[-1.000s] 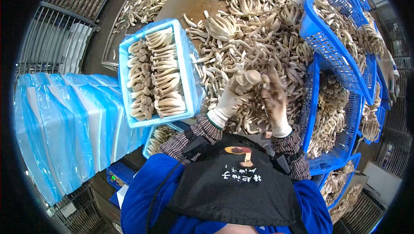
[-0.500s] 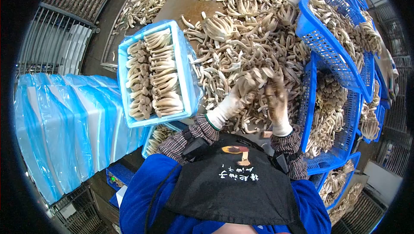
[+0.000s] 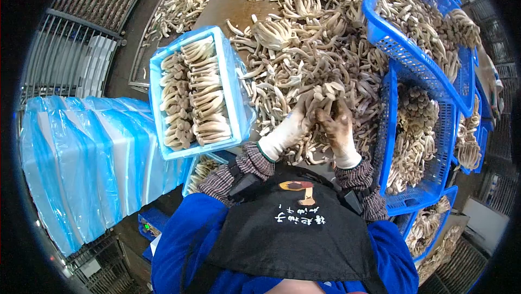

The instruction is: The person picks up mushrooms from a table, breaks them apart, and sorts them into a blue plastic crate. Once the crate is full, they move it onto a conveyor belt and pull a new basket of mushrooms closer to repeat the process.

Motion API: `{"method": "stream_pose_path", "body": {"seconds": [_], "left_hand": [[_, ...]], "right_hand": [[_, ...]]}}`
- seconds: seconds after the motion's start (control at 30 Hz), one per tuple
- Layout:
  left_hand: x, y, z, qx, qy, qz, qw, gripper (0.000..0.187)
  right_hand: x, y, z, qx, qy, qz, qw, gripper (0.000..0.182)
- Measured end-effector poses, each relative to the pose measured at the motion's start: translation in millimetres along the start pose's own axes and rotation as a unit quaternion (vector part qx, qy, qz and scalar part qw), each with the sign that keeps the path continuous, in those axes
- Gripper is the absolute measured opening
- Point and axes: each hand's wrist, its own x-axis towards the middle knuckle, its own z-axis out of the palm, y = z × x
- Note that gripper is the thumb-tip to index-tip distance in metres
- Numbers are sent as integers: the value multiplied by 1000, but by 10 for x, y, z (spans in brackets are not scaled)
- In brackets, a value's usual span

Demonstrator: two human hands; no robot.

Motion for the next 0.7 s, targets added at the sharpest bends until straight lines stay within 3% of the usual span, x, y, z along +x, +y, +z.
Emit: {"method": "stream_pose_path", "body": {"seconds": [0.03,0.13,0.17,0.2,0.27,0.3,0.43,0.5,0.53,0.6,0.67,0.7], "left_hand": [[-12,47,24,1,8,-27,1000,60],[45,37,13,13,28,-37,999,52],[63,7,-2,25,40,-21,999,48],[64,-16,-2,25,39,-22,999,48],[81,10,-12,-189,88,-108,972,47],[78,25,6,-247,123,-113,954,56],[83,34,-46,-254,109,-127,953,59],[89,-3,55,-261,100,-115,953,58],[90,-46,98,-269,92,-102,953,58],[110,-213,87,-203,114,-99,968,51],[120,-191,16,-199,177,-175,948,40],[121,-216,-45,-155,154,-164,962,34]], "right_hand": [[14,-89,66,-180,44,40,982,58],[69,-65,42,-159,62,-10,985,55],[39,-194,131,-41,49,24,998,44],[35,-202,130,-40,50,24,998,44],[39,-231,159,-144,89,11,986,35],[31,-298,155,-140,93,27,985,33],[102,-247,1,-152,96,-2,984,36],[145,-95,-103,-249,58,-24,967,36],[74,-71,9,-202,103,-17,974,31],[89,-354,89,-147,73,73,984,27],[150,-344,3,-133,97,27,986,24],[132,-371,-35,-168,109,48,979,23]]}}
